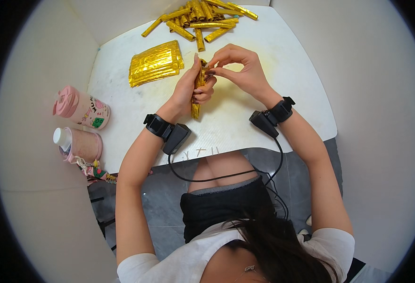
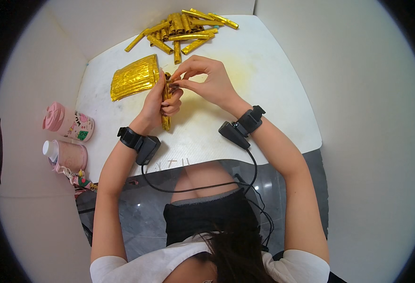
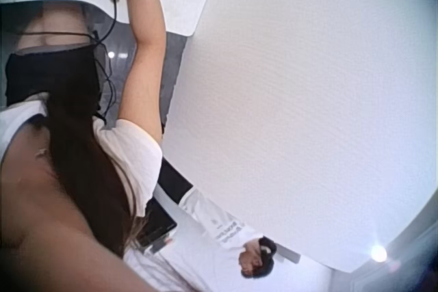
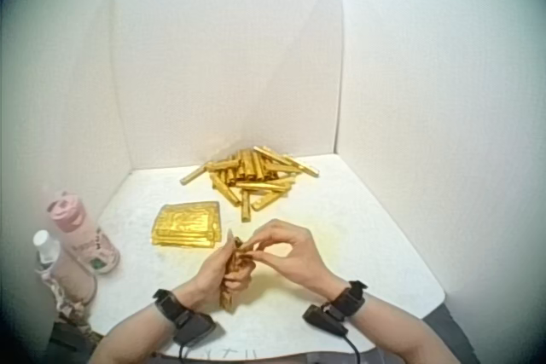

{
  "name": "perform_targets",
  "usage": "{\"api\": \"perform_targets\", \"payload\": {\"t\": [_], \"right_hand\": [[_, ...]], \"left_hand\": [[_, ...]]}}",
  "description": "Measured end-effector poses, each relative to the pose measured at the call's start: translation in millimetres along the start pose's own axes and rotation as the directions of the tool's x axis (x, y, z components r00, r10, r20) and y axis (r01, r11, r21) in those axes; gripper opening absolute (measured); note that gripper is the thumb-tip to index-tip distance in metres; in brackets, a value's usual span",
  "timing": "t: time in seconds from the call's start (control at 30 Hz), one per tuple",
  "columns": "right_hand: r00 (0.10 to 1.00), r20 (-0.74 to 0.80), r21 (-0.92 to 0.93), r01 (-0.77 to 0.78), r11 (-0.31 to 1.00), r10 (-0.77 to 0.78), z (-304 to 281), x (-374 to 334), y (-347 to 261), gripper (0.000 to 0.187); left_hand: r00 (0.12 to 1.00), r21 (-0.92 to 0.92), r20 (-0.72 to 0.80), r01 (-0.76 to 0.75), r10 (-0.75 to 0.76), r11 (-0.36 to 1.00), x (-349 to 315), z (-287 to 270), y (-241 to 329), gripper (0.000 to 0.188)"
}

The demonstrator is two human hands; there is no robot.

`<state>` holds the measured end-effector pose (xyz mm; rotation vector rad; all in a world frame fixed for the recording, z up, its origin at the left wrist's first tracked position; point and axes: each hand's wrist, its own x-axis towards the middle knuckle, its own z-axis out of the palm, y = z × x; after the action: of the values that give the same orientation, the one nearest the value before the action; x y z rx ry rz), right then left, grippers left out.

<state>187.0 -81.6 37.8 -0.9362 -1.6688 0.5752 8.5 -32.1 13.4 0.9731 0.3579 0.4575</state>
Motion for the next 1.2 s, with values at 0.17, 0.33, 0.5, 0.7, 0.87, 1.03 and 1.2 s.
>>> {"api": "perform_targets", "payload": {"t": [0.17,0.33,0.5,0.7,0.87,1.03,1.2], "right_hand": [[0.999,-0.013,-0.054,0.029,0.998,-0.030,0.6,0.1,-2.7,0.012],[0.998,-0.067,-0.038,-0.008,0.999,0.006,-0.2,-1.1,-0.9,0.011],[0.986,-0.121,-0.013,-0.113,0.994,0.110,0.2,-0.2,0.2,0.012],[0.990,-0.106,-0.114,-0.106,0.988,0.094,0.8,-0.4,2.9,0.019],[0.996,-0.092,-0.300,-0.033,0.954,0.006,-0.7,-1.1,9.3,0.020],[0.995,-0.094,-0.347,-0.022,0.938,-0.012,-0.1,-1.7,12.8,0.016],[0.982,-0.166,-0.157,-0.112,0.981,0.086,0.5,-1.2,2.6,0.013]], "left_hand": [[0.998,-0.062,0.059,0.002,0.001,0.998,0.1,-2.5,-1.9,0.056],[1.000,0.054,-0.021,-0.016,0.017,0.998,2.6,0.8,-0.6,0.055],[0.995,0.240,-0.073,-0.046,0.066,0.970,1.9,6.1,1.3,0.054],[0.974,0.386,-0.166,-0.080,0.155,0.919,1.9,6.1,0.6,0.055],[0.963,0.482,-0.214,-0.043,0.165,0.875,2.6,9.7,0.5,0.050],[0.968,0.496,-0.209,-0.015,0.136,0.868,1.5,8.1,0.3,0.048],[0.968,0.515,-0.180,-0.056,0.172,0.855,-0.9,15.1,2.6,0.041]]}}
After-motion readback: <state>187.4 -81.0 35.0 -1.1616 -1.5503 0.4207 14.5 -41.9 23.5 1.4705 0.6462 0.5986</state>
